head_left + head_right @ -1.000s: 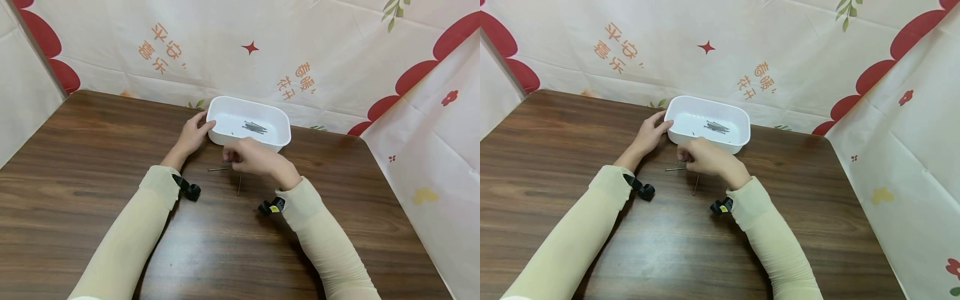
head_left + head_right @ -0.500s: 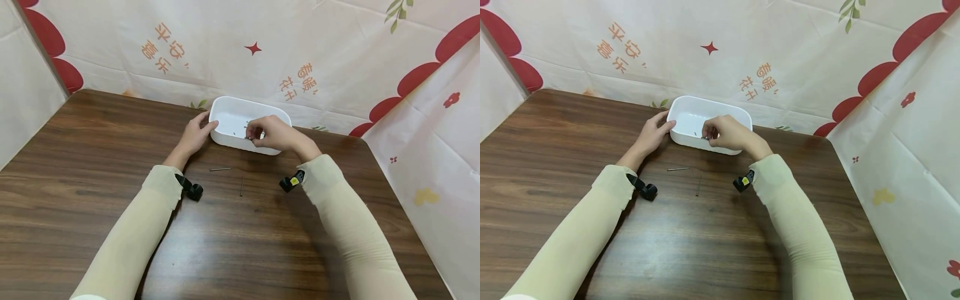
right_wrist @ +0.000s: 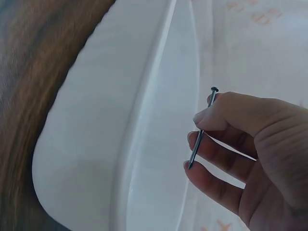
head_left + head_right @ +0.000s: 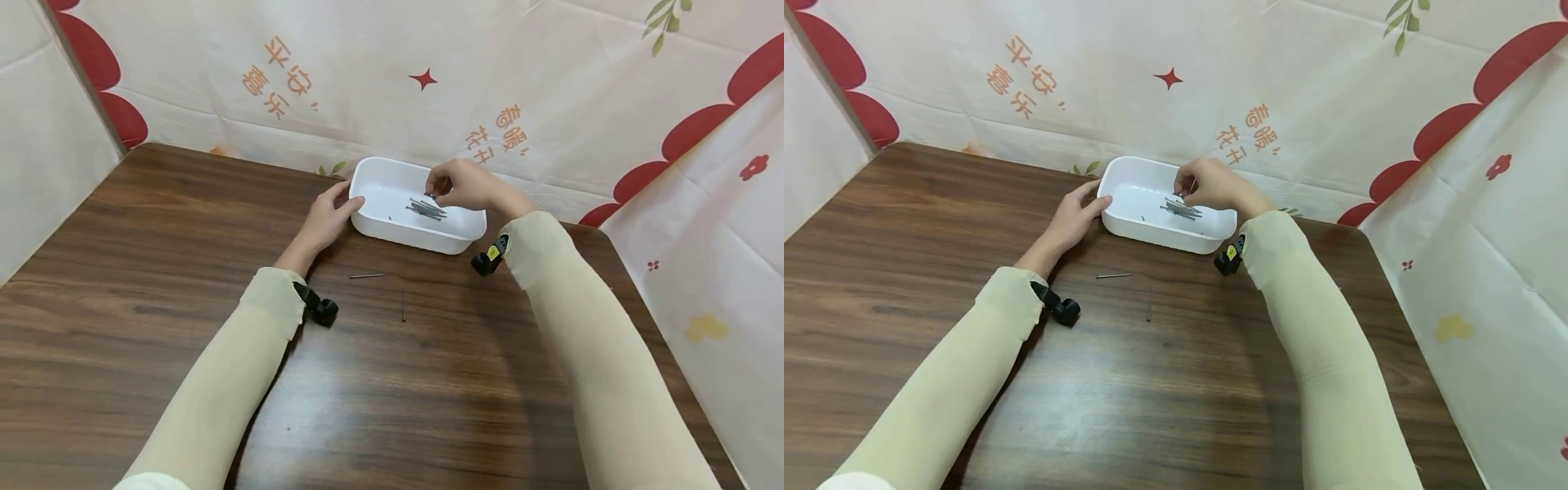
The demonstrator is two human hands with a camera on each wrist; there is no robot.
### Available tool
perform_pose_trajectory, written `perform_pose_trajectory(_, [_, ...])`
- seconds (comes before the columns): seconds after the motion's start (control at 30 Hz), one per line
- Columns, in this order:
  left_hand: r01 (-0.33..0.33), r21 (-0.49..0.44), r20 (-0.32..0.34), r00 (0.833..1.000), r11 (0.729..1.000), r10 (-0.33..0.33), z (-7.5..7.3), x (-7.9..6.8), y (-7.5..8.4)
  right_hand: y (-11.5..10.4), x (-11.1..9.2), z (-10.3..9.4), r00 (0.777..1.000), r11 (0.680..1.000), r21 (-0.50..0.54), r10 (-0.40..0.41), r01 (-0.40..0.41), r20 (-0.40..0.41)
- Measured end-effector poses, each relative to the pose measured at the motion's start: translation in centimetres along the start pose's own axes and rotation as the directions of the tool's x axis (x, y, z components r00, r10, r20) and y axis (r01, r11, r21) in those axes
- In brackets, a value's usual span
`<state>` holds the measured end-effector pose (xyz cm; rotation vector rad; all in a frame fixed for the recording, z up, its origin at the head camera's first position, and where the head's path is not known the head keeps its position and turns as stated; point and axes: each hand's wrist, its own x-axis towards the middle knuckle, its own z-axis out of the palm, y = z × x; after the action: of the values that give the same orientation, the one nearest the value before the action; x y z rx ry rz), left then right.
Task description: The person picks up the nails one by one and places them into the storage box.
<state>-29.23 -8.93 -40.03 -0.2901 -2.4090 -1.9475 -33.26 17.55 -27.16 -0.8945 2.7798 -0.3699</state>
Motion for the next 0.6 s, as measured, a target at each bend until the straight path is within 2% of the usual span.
perform_pose_trajectory(0.13, [-0.002, 0.001, 0.000, 1.000, 1.000, 0.002, 0.0, 0.1, -0.1, 1.2, 1.1, 0.3, 0.998, 0.998, -0.005, 0.057, -0.057, 0.005])
perform_pose_trajectory(0.4, [0.021, 0.006, 0.008, 1.000, 1.000, -0.021, -0.1, -0.1, -0.3, 3.4, 3.0, 2.3, 0.988, 0.989, 0.019, 0.148, -0.150, 0.048])
perform_pose_trajectory(0.6, [0.023, 0.012, 0.004, 1.000, 1.000, -0.023, -0.1, 0.0, 0.0, 3.8, 3.8, 2.8, 0.985, 0.985, 0.000, 0.171, -0.171, 0.039])
